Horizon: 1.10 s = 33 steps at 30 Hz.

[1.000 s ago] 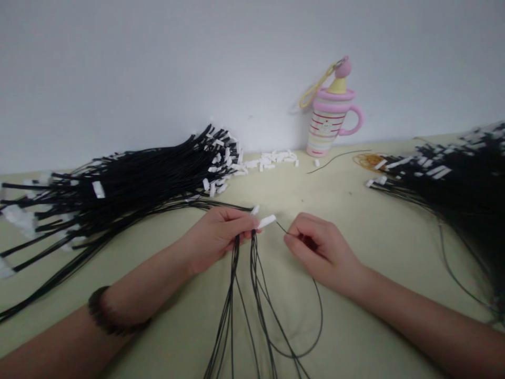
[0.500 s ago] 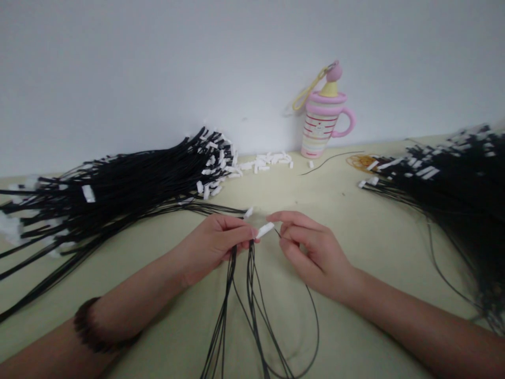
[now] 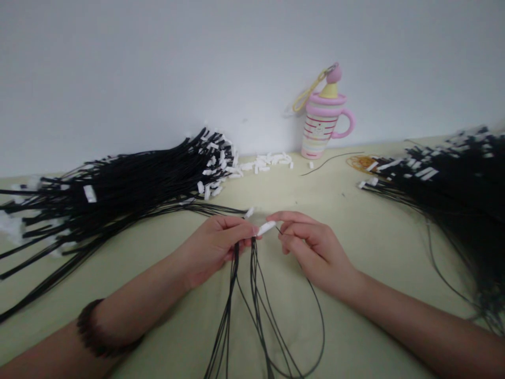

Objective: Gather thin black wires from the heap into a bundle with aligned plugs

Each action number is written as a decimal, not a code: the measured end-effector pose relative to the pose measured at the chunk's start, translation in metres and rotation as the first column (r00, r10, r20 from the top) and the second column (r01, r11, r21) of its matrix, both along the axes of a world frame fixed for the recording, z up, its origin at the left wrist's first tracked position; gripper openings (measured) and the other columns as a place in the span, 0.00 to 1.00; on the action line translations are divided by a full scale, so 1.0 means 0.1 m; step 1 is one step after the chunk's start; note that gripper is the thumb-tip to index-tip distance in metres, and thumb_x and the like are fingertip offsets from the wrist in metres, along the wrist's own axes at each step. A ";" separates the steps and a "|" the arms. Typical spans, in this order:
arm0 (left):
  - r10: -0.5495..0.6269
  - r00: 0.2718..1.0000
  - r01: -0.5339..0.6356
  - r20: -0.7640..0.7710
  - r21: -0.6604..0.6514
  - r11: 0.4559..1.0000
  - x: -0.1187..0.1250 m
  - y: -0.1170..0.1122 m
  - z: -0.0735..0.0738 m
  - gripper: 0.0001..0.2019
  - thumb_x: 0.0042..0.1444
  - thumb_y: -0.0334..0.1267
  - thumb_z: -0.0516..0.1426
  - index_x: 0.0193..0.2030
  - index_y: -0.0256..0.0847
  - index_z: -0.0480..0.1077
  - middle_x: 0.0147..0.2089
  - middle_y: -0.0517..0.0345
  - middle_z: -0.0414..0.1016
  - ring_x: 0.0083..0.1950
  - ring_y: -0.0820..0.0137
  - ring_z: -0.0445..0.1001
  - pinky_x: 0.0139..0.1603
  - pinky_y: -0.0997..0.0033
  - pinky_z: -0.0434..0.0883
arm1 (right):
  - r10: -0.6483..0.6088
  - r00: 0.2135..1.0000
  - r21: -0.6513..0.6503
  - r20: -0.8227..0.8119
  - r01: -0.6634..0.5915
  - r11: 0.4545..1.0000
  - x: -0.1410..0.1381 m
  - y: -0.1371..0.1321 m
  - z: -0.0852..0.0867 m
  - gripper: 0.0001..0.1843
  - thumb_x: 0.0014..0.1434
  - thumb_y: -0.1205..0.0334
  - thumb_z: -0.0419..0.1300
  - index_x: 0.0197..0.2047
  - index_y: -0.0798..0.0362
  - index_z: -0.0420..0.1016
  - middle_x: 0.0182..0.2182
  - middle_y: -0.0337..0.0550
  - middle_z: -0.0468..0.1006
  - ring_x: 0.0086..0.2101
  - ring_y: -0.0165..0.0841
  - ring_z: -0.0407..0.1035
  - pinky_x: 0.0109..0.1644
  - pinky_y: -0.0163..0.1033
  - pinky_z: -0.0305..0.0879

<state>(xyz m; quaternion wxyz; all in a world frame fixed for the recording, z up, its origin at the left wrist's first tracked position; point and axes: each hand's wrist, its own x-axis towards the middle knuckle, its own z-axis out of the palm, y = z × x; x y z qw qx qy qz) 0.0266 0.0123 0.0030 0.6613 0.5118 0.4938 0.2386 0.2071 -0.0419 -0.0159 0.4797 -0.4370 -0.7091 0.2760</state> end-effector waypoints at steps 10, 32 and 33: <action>0.016 0.999 -0.016 0.045 -0.008 1.000 0.00 0.00 -0.03 0.10 0.46 0.41 0.62 0.24 0.35 0.72 0.19 0.65 0.62 0.20 0.82 0.55 0.21 0.79 0.50 | 0.010 1.000 -0.037 -0.027 -0.011 0.999 0.01 0.00 -0.01 0.14 0.56 0.74 0.51 0.21 0.54 0.66 0.43 0.43 0.76 0.47 0.30 0.69 0.50 0.36 0.62; 0.075 0.990 -0.075 0.123 -0.002 0.997 0.03 -0.05 -0.12 0.10 0.46 0.40 0.62 0.23 0.35 0.72 0.19 0.65 0.61 0.21 0.81 0.56 0.22 0.80 0.52 | 0.039 0.997 -0.075 -0.074 -0.044 0.996 0.00 0.04 -0.05 0.10 0.57 0.71 0.53 0.26 0.55 0.71 0.44 0.47 0.73 0.42 0.30 0.68 0.41 0.35 0.64; 0.100 0.986 -0.100 0.132 -0.011 0.995 0.03 -0.03 -0.11 0.10 0.45 0.40 0.62 0.23 0.35 0.72 0.19 0.65 0.61 0.21 0.81 0.56 0.22 0.80 0.53 | 0.042 0.996 -0.090 -0.075 -0.049 0.995 0.00 0.06 -0.07 0.09 0.57 0.68 0.54 0.27 0.55 0.73 0.45 0.48 0.72 0.41 0.30 0.68 0.38 0.34 0.64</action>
